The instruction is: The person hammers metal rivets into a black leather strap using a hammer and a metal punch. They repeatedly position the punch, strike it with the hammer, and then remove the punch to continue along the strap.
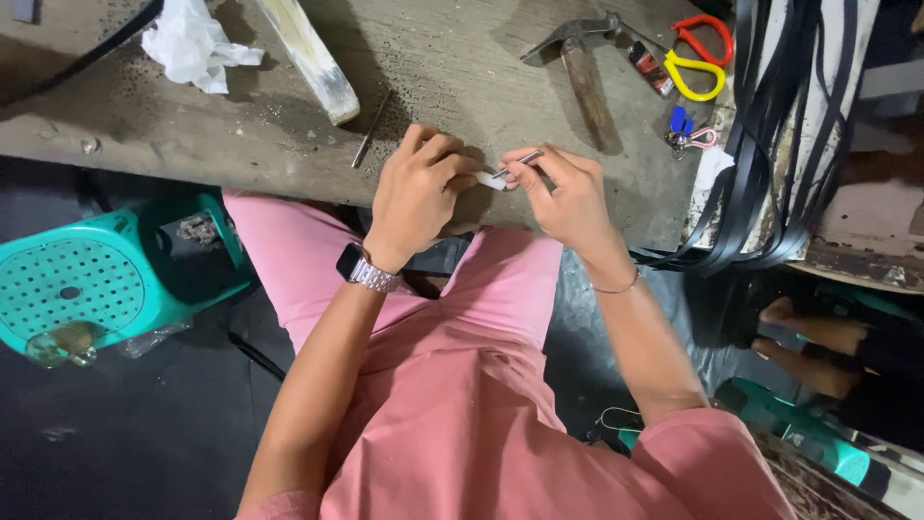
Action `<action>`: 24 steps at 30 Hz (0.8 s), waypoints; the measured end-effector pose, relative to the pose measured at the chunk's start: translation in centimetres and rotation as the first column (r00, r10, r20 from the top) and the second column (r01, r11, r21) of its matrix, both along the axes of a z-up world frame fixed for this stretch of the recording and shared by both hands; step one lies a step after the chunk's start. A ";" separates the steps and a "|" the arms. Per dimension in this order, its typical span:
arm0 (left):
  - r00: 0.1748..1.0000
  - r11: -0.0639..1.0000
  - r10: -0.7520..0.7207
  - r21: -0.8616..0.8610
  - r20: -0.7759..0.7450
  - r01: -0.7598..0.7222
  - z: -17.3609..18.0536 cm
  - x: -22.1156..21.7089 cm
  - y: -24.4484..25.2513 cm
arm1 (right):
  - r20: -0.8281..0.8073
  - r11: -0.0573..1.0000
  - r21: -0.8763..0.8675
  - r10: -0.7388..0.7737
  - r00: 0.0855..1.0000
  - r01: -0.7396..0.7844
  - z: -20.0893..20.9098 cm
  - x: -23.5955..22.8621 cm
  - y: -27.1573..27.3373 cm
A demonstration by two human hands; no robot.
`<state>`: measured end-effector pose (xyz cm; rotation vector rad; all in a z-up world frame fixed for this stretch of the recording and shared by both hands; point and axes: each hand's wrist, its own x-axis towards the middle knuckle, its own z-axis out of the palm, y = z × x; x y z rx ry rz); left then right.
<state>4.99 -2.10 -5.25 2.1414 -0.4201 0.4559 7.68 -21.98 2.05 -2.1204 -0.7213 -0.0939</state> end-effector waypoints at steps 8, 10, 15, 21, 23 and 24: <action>1.000 1.000 -0.005 -0.001 -0.007 0.005 -0.6 0.0 -0.1 | -0.050 0.995 0.050 -0.088 0.995 0.091 -2.1 -0.2 -0.7; 1.000 1.000 -0.025 -0.017 0.000 0.026 -1.7 0.0 -0.1 | -0.034 0.997 0.002 -0.071 0.997 0.071 -1.3 -0.3 -0.1; 1.000 0.998 -0.027 -0.049 -0.007 0.026 -0.8 -0.1 -0.1 | 0.094 1.000 0.008 0.018 0.995 -0.019 -0.5 -0.6 0.7; 1.000 1.000 -0.014 -0.020 0.000 0.014 -0.7 -0.1 -0.1 | 0.235 1.000 0.016 0.003 0.972 -0.006 -1.7 -0.7 0.4; 1.000 1.000 -0.009 -0.015 0.005 0.009 -0.9 -0.1 -0.2 | 0.258 1.000 0.021 -0.007 0.966 0.002 -1.7 -0.7 0.5; 1.000 1.000 -0.006 -0.014 0.000 0.006 -1.0 -0.1 -0.2 | 0.265 1.000 0.016 -0.007 0.964 0.003 -1.5 -0.8 0.6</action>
